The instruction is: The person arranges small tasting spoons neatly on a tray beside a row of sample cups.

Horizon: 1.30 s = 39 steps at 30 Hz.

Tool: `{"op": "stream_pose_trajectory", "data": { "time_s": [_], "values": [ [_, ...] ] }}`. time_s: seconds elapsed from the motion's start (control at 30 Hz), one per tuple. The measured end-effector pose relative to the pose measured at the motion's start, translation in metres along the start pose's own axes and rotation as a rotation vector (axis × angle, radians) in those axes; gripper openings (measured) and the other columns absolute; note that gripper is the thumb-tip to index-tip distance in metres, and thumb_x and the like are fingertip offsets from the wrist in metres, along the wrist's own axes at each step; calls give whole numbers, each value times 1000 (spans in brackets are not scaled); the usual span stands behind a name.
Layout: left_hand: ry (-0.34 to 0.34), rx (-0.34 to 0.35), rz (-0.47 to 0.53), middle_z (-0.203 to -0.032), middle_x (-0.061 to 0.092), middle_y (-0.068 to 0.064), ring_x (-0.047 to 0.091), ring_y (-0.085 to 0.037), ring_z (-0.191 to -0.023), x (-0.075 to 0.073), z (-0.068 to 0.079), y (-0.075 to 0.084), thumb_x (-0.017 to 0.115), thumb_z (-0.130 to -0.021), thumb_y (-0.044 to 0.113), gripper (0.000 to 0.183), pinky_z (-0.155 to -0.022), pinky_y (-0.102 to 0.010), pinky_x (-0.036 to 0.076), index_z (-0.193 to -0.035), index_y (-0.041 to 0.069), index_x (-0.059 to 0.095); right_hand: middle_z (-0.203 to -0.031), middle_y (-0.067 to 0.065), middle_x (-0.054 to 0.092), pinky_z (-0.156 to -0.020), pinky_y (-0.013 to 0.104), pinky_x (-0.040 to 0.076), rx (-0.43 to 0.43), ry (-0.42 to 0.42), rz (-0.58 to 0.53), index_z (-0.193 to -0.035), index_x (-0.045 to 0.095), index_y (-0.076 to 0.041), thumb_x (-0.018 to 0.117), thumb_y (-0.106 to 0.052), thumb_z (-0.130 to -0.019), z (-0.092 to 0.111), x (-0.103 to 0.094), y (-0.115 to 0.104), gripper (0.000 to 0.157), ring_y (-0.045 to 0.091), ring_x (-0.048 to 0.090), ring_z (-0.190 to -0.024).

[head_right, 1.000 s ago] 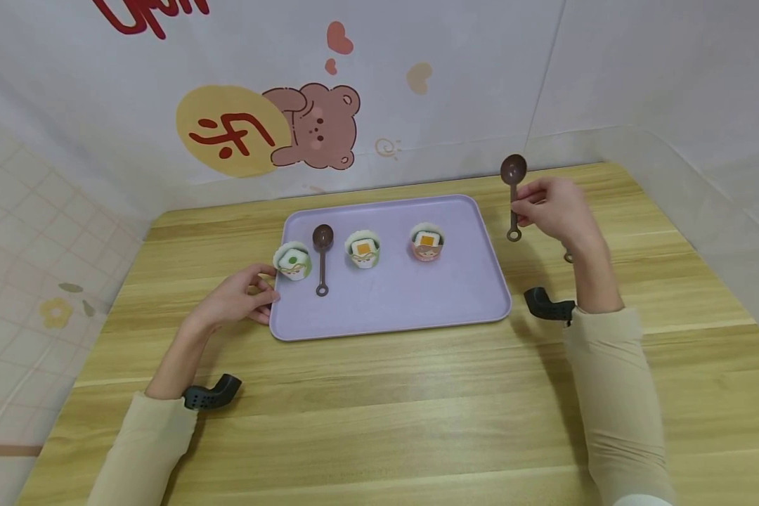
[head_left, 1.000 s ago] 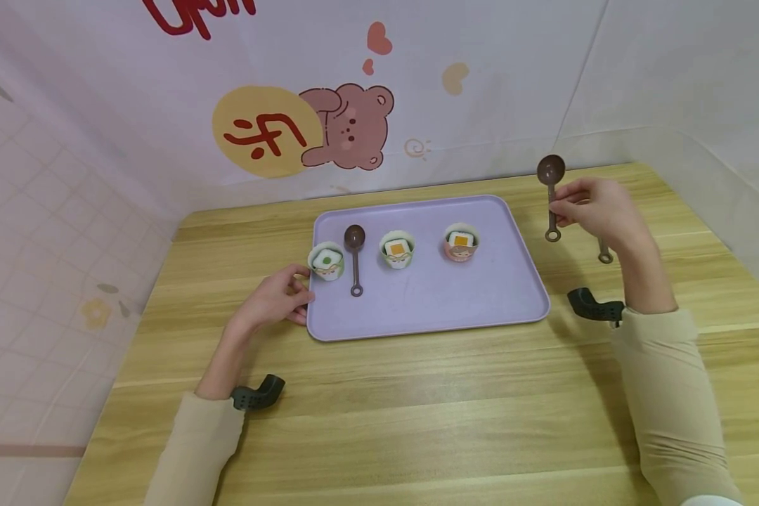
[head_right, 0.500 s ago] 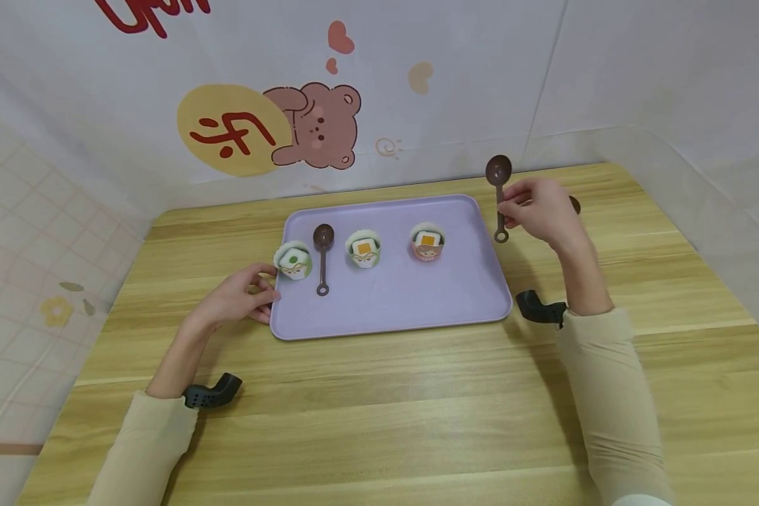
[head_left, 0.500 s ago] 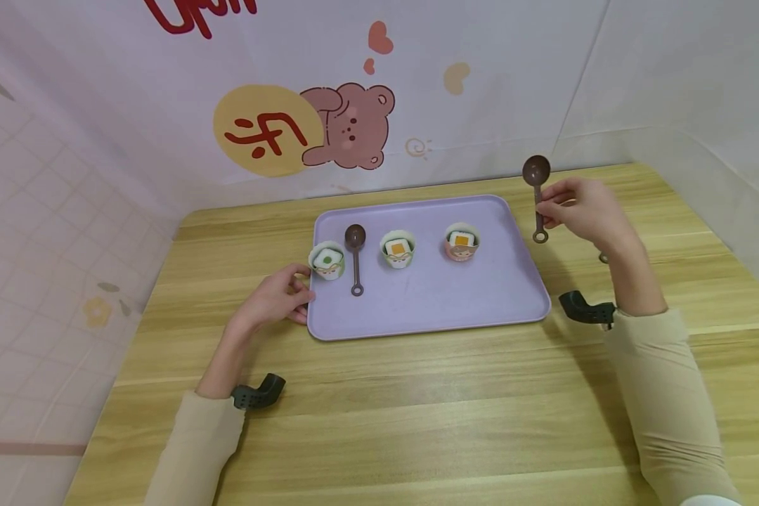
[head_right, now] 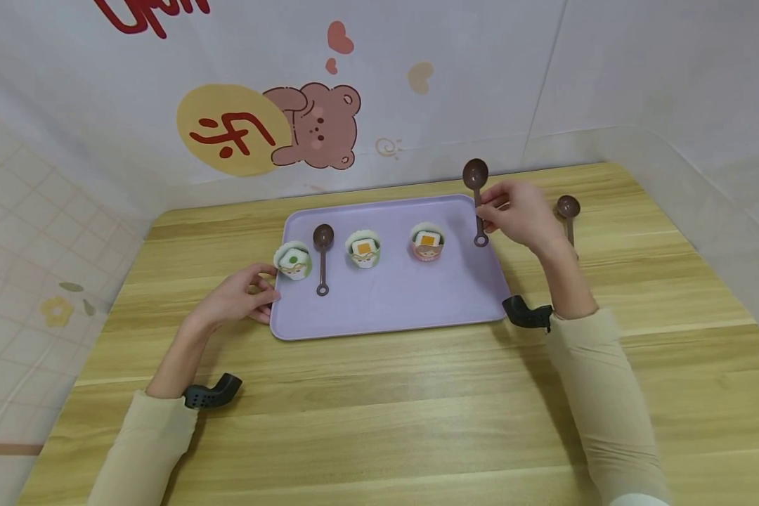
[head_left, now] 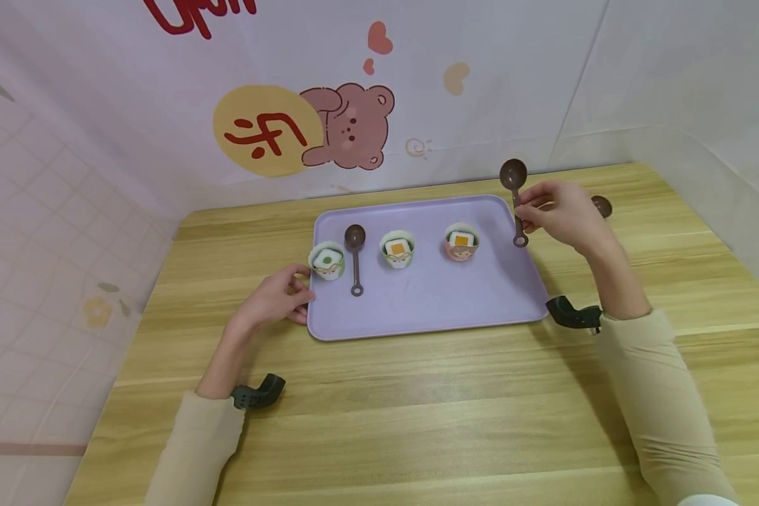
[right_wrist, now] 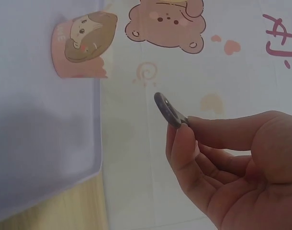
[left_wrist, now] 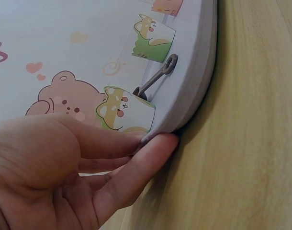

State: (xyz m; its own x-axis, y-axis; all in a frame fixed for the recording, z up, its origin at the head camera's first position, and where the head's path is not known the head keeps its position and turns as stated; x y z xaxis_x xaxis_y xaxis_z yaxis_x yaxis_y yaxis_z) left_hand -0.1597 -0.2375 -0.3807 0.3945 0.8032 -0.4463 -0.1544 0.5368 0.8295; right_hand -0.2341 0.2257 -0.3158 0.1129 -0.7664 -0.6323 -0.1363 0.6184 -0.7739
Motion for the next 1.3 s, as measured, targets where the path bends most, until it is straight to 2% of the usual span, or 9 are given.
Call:
{"op": "stream_pose_trajectory", "data": {
  "time_s": [0.3,0.57,0.87,1.03,1.3],
  "values": [
    [0,5,2,-107,57,-25,68,-20,-68,0,0,0,55,-101,-3,49,-65,-35,65,-144,-10,35,-94,12,70,-56,21,53,-14,11,28,-115,63,5,68,-13,-98,1,6,-5,26,2,66,-66],
    [7,4,2,-107,58,-25,67,-20,-67,1,0,0,55,-101,-3,48,-65,-35,65,-144,-10,35,-92,13,71,-56,17,52,-38,6,18,-111,63,6,67,-10,-97,-1,19,-11,22,3,66,-64],
    [2,1,-3,-108,57,-26,67,-21,-68,0,1,0,55,-101,-2,49,-66,-36,65,-144,-10,35,-94,23,70,-56,14,53,-72,8,11,-108,63,8,67,-6,-96,0,35,-19,19,2,64,-63],
    [2,0,-3,-108,57,-25,67,-21,-68,0,0,0,55,-101,-2,49,-66,-36,65,-144,-10,34,-94,23,70,-57,17,55,-75,10,12,-108,62,8,67,-6,-96,-2,42,-20,19,3,64,-63],
    [3,-1,-3,-108,57,-25,67,-21,-68,1,0,0,56,-101,-2,49,-66,-36,65,-144,-10,34,-93,25,69,-54,15,54,-117,0,-23,-107,62,10,66,-4,-96,-3,54,-22,18,2,62,-61]
  ]
}}
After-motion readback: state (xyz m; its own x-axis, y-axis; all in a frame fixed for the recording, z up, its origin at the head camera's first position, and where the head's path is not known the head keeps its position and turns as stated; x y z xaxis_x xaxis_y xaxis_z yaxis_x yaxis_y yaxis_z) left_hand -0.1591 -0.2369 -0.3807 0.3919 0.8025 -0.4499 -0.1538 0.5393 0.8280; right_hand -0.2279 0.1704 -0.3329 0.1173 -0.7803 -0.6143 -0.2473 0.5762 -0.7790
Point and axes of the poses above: each hand's wrist, its own z-axis away from the middle knuckle, its own x-axis out of the palm, y = z × x, the point moved 1 cm from there along -z, towards the middle knuckle
